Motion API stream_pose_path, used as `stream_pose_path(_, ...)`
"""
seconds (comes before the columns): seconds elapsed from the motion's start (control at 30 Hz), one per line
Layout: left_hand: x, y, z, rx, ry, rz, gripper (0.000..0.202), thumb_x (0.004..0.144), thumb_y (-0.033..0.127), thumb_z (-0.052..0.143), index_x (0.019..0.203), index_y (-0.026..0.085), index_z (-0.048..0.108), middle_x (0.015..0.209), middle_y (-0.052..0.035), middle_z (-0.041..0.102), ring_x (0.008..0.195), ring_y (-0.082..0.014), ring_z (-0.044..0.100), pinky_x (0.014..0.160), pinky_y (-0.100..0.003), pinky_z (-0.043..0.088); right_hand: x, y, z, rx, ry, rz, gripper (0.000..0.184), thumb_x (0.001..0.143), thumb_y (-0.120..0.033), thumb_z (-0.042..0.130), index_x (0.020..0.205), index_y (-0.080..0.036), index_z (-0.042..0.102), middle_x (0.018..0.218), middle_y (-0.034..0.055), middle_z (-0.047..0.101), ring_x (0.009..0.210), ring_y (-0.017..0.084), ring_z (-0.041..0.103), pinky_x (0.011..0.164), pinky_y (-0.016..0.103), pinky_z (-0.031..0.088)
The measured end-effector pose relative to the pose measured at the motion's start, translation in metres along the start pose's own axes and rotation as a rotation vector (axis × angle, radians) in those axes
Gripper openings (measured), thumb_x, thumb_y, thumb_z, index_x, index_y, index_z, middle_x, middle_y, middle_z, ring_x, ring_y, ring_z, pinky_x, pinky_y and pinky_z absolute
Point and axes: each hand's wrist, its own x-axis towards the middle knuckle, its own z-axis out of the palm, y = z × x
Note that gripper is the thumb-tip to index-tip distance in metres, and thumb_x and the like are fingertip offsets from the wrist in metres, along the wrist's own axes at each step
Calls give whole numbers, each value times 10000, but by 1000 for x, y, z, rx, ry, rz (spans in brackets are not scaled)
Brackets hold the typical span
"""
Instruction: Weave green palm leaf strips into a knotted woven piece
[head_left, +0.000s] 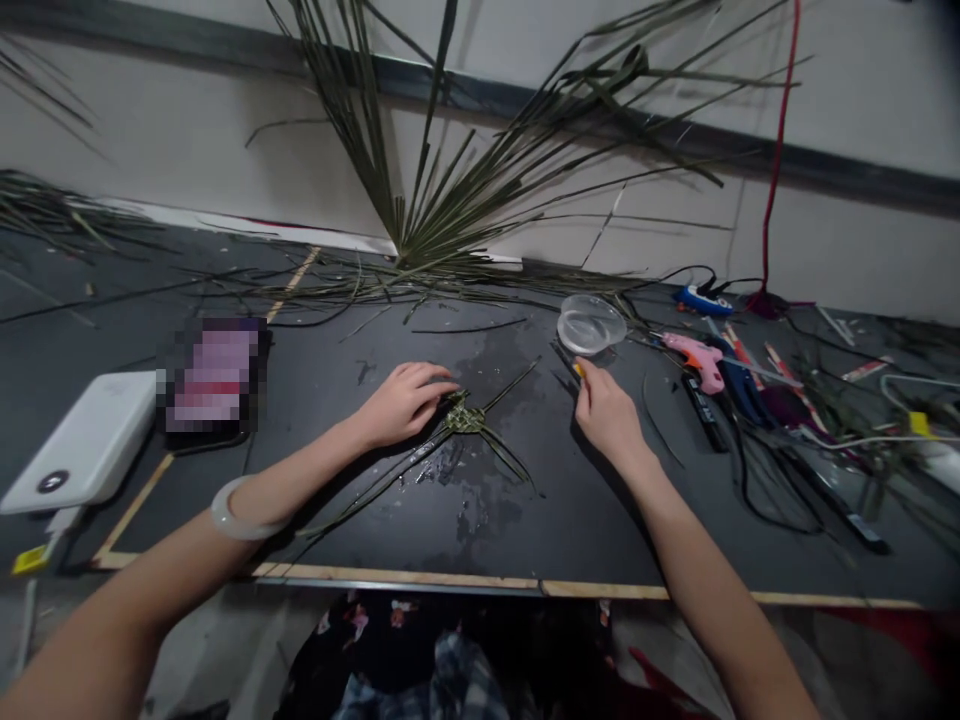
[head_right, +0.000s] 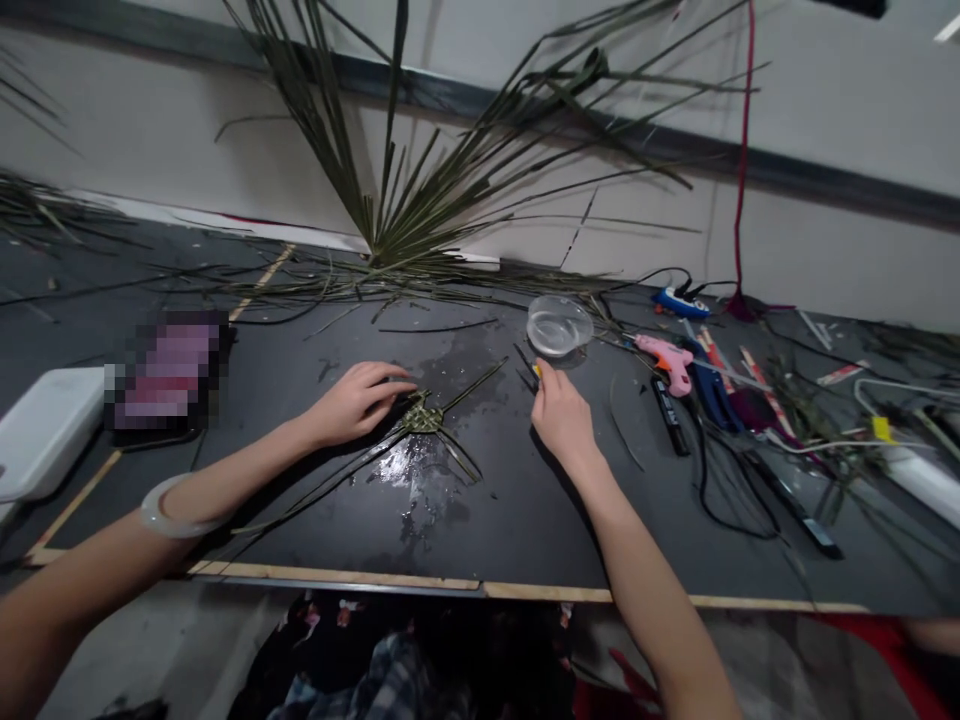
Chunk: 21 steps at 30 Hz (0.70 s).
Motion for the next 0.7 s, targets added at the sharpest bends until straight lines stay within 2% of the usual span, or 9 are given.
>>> stream_pose_path(0.27, 4, 14, 1, -27, -101, 58, 332, 941, 221, 343, 1168, 159, 578, 1165, -100, 594, 1071, -203, 533, 934, -365, 397, 1, -3, 2, -61, -99, 24, 427, 898, -169, 337, 1295, -118, 486, 1041, 141, 642, 924, 240, 615, 775, 343, 495)
stream_pose_path(0.47, 22, 31, 4, 74, -222, 100, 388, 968, 331, 352, 1273, 151, 512, 1284, -112, 534, 1166, -235, 484, 960, -372, 372, 0, -5, 0, -119, -155, 19, 419, 905, -172, 339, 1294, -134, 488, 1064, 133, 646, 921, 230, 618, 742, 324, 494)
stream_pose_path(0.6, 30, 38, 11, 151, -241, 170, 434, 965, 392, 374, 1308, 151, 485, 1326, -105, 522, 1203, -253, 456, 990, -383, 333, -1, -8, -2, -143, -178, 9, 416, 908, -173, 335, 1292, -145, 490, 1048, 121, 652, 896, 218, 623, 703, 305, 490)
stream_pose_path(0.7, 28, 38, 20, 163, -252, 184, 427, 970, 389, 361, 1290, 145, 506, 1317, -100, 541, 1194, -237, 476, 1009, -372, 311, -2, -8, -1, -158, -192, 5, 408, 911, -172, 334, 1284, -147, 497, 1047, 116, 651, 892, 214, 625, 685, 295, 484)
